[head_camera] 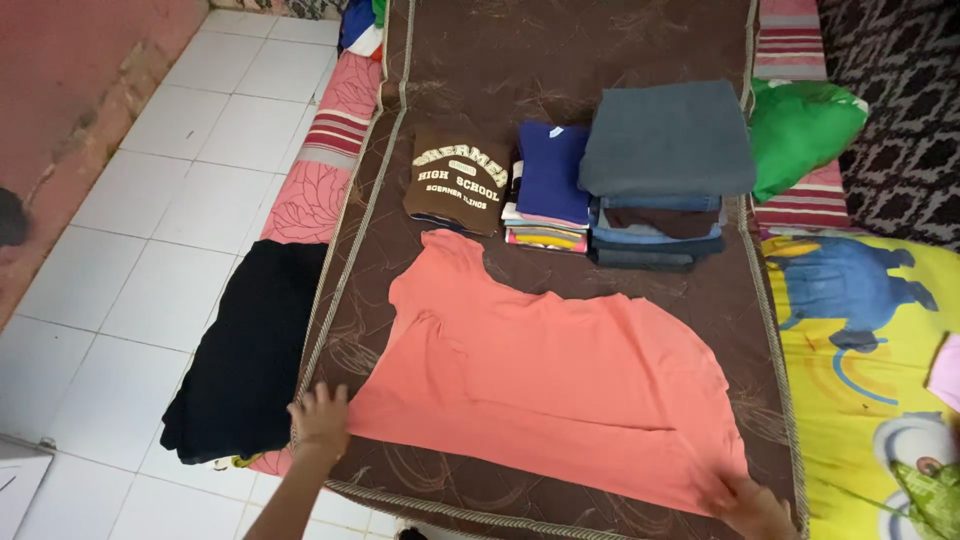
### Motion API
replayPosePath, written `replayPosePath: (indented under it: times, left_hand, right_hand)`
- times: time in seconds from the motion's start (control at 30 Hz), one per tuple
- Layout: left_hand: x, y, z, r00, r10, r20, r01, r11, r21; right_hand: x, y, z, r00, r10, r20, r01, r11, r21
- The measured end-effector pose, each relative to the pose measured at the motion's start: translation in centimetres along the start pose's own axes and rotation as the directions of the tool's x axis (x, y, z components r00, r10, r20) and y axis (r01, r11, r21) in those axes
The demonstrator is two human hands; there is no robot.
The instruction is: Folding a pile of laundry including shirts and a sweatshirt on a mattress.
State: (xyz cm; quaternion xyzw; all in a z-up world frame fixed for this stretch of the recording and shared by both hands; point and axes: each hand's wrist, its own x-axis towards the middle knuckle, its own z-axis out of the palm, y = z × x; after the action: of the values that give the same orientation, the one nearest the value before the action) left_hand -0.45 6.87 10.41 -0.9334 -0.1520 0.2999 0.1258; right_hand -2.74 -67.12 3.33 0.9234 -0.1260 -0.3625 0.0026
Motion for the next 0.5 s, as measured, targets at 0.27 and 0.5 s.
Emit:
replayPosePath:
  times: [0.27,0.5]
  left_hand:
    - [3.2,12.9,3.6,0.525,0.644,-0.556,-0.735,0.672,0.085]
    - [0.5,19.4,0.1,0.65,0.683,-0.335,-0.697,0.71,0.095]
  right_hand:
    - [-0.5,-9.0,-3.6,0.92,-0.037,-0.389,0.222,0.869,0.442]
    - [0.3,-10.7,-2.1,0.755,-0.188,-0.628,0.281,0.958,0.05]
